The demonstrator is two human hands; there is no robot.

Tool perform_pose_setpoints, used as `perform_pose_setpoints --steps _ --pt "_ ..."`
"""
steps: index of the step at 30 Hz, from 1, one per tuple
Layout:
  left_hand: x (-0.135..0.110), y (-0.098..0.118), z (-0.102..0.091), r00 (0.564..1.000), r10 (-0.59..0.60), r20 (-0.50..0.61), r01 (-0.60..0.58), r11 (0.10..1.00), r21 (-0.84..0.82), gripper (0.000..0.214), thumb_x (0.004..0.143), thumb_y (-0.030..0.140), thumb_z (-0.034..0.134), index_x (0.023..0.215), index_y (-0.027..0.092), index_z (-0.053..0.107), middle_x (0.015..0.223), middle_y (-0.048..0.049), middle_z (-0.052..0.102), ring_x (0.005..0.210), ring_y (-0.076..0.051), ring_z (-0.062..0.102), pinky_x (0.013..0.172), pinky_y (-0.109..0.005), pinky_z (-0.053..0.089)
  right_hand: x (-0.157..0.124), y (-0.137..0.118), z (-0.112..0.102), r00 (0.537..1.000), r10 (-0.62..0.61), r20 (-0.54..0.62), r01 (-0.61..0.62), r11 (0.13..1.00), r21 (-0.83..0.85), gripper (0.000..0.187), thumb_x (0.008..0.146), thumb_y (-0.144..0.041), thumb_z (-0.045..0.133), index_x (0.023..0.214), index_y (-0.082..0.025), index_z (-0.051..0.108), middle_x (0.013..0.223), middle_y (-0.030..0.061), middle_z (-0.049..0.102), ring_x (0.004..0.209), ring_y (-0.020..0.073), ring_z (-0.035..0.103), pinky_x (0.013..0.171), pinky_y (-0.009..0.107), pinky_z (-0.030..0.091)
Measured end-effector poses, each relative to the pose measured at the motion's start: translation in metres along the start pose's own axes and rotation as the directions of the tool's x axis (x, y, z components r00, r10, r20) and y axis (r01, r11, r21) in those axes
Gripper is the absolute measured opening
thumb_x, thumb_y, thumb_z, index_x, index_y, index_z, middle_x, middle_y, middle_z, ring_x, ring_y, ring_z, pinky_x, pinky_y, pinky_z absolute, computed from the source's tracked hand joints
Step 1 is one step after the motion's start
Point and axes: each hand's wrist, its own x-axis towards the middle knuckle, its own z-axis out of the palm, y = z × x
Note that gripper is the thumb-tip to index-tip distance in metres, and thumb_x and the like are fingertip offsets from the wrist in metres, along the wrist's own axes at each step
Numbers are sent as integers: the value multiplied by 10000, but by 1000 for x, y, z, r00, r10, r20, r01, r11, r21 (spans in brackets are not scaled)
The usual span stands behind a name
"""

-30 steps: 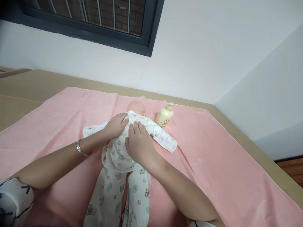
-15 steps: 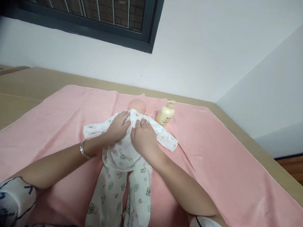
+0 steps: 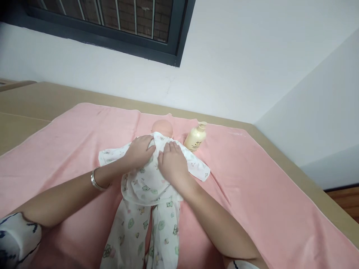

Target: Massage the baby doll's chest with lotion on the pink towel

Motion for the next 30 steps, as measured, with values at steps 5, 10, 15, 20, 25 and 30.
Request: perform_pose_setpoints --steps 5,10,15,20,25,30 --pt "4 -3 7 999 16 -33 -15 1000 21 373 961 274 388 1253 153 586 1319 -156 643 1258 -316 565 1092 -516 408 -10 -12 -12 999 -31 -40 33 999 35 398 1009 -286 362 1235 -86 621 1359 220 615 1352 322 504 1132 446 385" --pt "-28 19 19 977 192 -98 -174 971 166 393 947 179 382 1274 86 580 1405 -195 583 1372 -341 473 1140 -500 371 25 27 -2 999 27 -23 -21 974 225 396 1034 -379 336 1229 -150 594 1246 145 672 1187 281 600 1014 410 462" --pt "-20 14 9 984 155 -85 -149 986 76 354 948 244 416 1242 144 587 1378 -159 605 1319 -317 525 1106 -475 422 16 17 0 999 28 -43 -22 989 144 420 1029 -312 327 1278 -86 579 1366 204 608 1305 300 536 1093 435 410" --pt "7 -5 -2 1000 -18 25 18 1000 6 324 957 319 410 1174 163 592 1186 -141 685 1139 -306 626 991 -468 492 -13 -17 -7 992 -117 -50 119 992 42 430 980 -197 356 1325 -53 567 1460 213 543 1416 281 449 1214 437 282" --pt "-16 7 14 993 86 -78 -76 989 129 420 981 315 389 1305 94 538 1397 -228 556 1334 -366 494 1080 -524 421 9 9 -3 998 4 -67 11 976 219 394 1018 -324 349 1280 -144 582 1369 153 626 1279 278 571 1076 408 438" --pt "-29 18 18 982 171 -86 -160 979 128 433 970 262 401 1346 87 525 1467 -228 503 1408 -378 410 1122 -551 382 21 21 3 994 86 -67 -74 984 165 420 1025 -325 320 1266 -85 566 1268 198 661 1153 311 625 994 425 478"
